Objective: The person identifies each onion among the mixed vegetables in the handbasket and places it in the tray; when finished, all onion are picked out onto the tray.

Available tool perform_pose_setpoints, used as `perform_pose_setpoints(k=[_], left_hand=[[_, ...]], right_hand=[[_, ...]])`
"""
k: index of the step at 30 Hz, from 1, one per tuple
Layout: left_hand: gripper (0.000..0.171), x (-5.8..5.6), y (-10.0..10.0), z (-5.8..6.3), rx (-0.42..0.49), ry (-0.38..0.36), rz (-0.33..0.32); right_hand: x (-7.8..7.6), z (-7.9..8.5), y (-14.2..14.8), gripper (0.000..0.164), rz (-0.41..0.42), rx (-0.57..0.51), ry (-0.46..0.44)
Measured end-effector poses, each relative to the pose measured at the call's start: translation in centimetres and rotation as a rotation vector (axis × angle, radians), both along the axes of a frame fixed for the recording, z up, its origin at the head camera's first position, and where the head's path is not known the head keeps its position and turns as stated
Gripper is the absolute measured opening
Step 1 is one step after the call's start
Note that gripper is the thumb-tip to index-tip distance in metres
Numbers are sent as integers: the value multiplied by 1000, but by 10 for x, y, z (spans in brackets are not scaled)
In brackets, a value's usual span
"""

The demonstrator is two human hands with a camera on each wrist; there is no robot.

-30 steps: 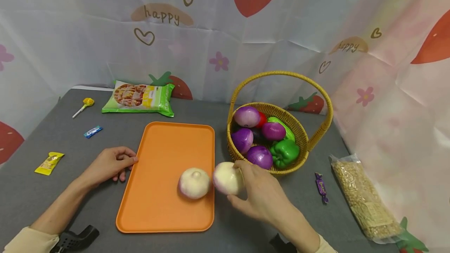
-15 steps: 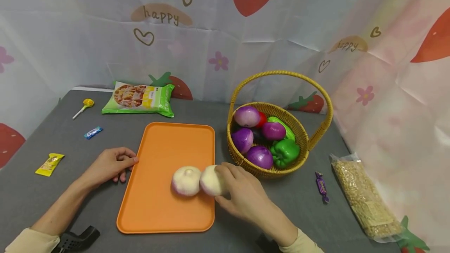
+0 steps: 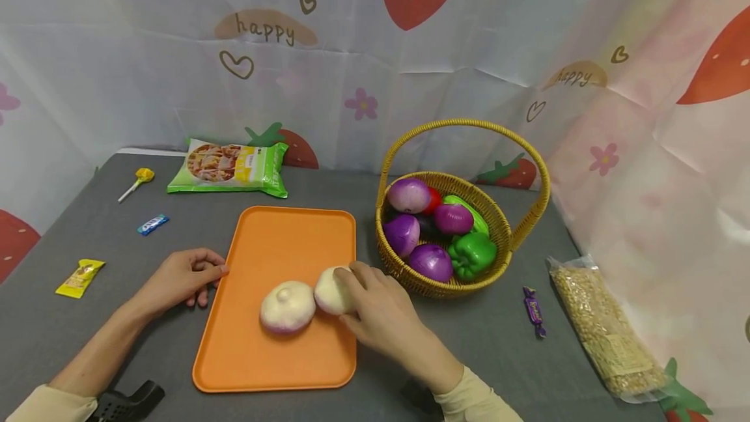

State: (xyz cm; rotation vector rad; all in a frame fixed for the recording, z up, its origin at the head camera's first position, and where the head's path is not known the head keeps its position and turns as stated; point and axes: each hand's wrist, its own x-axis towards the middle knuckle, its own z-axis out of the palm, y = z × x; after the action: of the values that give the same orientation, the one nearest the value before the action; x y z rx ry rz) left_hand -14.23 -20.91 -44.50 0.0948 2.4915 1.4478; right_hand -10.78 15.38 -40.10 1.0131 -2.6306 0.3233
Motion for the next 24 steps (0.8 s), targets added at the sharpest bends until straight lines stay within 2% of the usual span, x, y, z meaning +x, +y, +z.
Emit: perform_pose_setpoints(k=[7, 14, 24], left_hand=[[32, 0, 0, -2, -5, 0, 3], [34, 1, -1, -4, -5, 3, 6], [37, 0, -1, 0, 4, 17, -12]], right_hand=[[3, -9, -2, 66, 4, 20, 12], [4, -10, -5, 62, 63, 0, -18], [5, -11, -3, 60, 61, -32, -49]])
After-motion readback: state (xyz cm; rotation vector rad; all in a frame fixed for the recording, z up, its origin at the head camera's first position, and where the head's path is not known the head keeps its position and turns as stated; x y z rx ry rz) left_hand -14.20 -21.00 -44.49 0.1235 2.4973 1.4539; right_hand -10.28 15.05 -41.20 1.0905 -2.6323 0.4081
